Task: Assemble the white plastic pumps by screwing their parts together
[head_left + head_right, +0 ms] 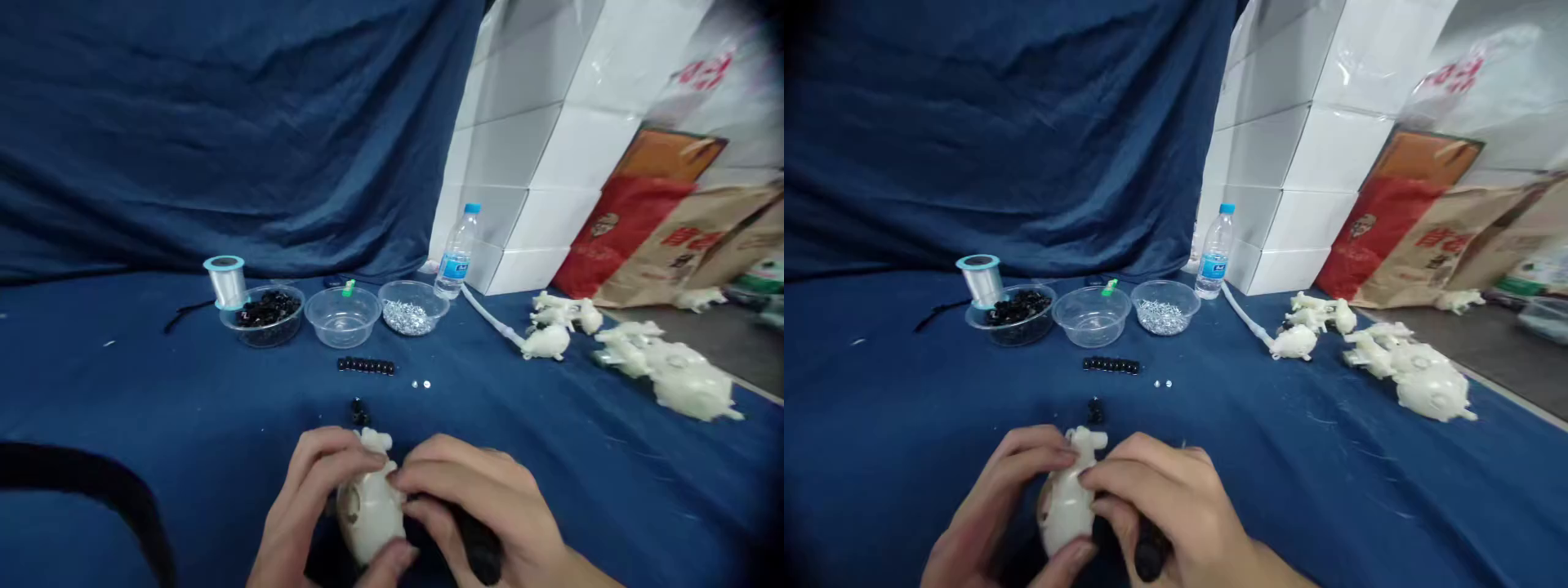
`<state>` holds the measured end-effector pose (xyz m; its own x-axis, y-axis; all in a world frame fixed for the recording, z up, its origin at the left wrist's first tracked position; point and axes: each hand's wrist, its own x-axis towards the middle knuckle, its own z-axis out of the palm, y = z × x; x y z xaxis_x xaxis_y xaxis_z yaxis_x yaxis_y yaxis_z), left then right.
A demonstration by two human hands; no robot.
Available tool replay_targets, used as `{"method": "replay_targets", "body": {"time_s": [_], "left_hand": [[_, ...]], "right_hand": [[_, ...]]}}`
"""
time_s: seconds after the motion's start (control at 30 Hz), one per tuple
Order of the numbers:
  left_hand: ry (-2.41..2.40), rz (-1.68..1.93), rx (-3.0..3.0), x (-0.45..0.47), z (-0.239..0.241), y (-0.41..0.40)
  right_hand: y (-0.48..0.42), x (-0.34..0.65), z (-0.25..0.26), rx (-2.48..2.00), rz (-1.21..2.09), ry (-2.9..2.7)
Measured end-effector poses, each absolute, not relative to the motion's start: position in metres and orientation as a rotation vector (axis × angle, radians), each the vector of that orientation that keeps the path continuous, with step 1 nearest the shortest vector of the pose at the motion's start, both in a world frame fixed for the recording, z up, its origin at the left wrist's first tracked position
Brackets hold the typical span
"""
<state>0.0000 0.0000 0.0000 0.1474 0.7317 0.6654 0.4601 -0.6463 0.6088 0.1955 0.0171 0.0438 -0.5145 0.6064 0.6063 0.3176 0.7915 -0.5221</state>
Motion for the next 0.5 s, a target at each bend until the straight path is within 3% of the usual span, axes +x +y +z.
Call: {"method": "replay_targets", "body": {"time_s": [0.27,0.5], "left_hand": [[1.048,1.399,2.12,-0.002,0.004,0.001],[0.99,1.49,1.962,0.001,0.012,0.001]], "right_hand": [[0.02,0.196,0.042,-0.707,0.336,-2.291],[0.016,0.192,0.043,-0.75,0.455,-2.211]]}}
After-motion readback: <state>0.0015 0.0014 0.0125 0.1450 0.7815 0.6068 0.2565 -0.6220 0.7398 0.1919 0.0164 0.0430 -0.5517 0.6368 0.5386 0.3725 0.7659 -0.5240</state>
